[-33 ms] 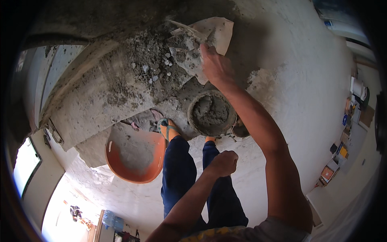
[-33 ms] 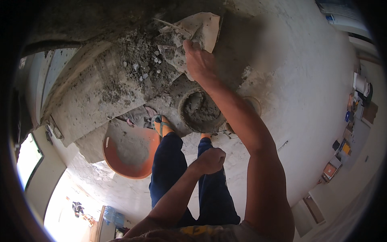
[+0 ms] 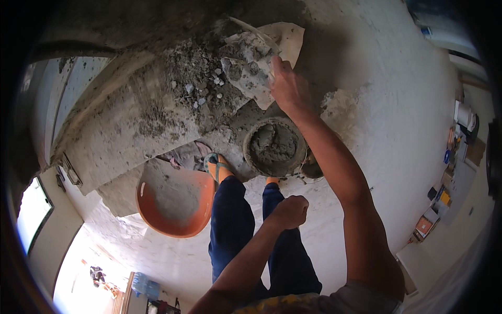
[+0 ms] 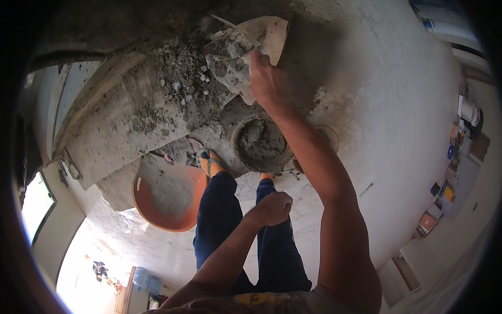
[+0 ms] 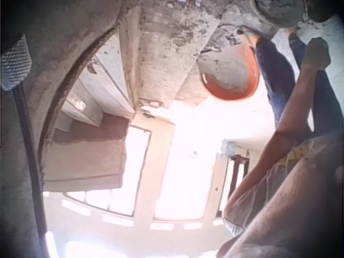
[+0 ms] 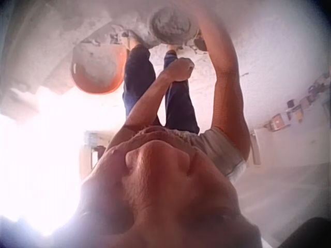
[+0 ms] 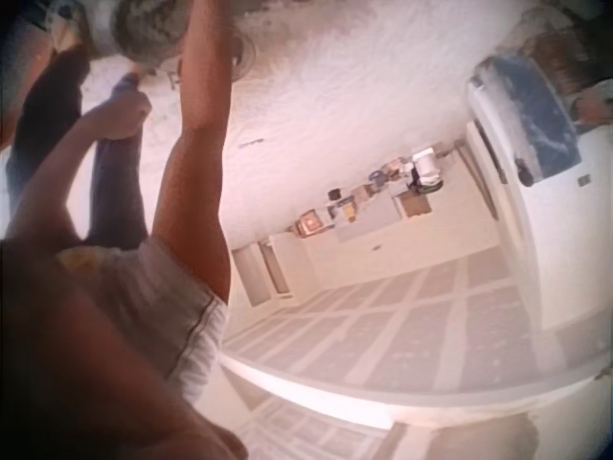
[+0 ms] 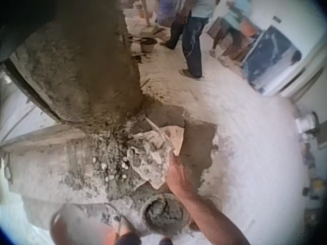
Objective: The person applies plaster to a concrete structure using a trowel and a plastic tray to hold the mixture.
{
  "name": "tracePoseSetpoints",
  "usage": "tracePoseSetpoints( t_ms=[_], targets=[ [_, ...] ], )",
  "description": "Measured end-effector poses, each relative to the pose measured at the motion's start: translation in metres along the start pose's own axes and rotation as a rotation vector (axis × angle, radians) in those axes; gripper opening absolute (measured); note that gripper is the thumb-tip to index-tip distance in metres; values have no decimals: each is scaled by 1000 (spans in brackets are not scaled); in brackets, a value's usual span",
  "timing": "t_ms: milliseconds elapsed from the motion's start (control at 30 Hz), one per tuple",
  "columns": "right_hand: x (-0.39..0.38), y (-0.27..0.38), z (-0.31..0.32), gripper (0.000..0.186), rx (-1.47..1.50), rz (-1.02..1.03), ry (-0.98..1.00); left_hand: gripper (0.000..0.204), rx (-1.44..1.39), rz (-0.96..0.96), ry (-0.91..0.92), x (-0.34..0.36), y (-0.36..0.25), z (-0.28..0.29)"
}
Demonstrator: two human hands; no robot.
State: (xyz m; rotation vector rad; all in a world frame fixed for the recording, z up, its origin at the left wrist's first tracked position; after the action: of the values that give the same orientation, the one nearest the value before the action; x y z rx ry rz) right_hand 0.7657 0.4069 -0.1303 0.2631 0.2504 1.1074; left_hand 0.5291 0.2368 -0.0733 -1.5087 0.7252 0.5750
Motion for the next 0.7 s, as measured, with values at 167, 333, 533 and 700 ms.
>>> tracePoseSetpoints(
  t_ms=[167,333,533,700],
  targets=[
    [-38,-47,-26,60,85,-365,24,14,82,67,113,2,-6,-16],
    [-35,22,-80,59,244,-243,8,32,242,141,253,-7,6,-41],
    [-33,86,-101,58,405,-273,73,42,-201,-103,68,-16,24,-60],
    [-48,113,-104,47,368,-201,89,44,-324,-138,94,-5,20,-70]
  ],
)
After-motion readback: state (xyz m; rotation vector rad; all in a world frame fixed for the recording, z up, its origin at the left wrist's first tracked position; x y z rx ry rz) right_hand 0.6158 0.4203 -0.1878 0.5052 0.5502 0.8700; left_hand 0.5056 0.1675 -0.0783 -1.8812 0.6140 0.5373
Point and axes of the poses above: each hand's wrist, its own x-axis towards the middle knuckle, its own z-axis out of the back of the hand, y = z × x, the point moved 1 cm from there along x, towards the middle knuckle, and after that the axes turned 11 degrees about z, right-handed, at the moved point
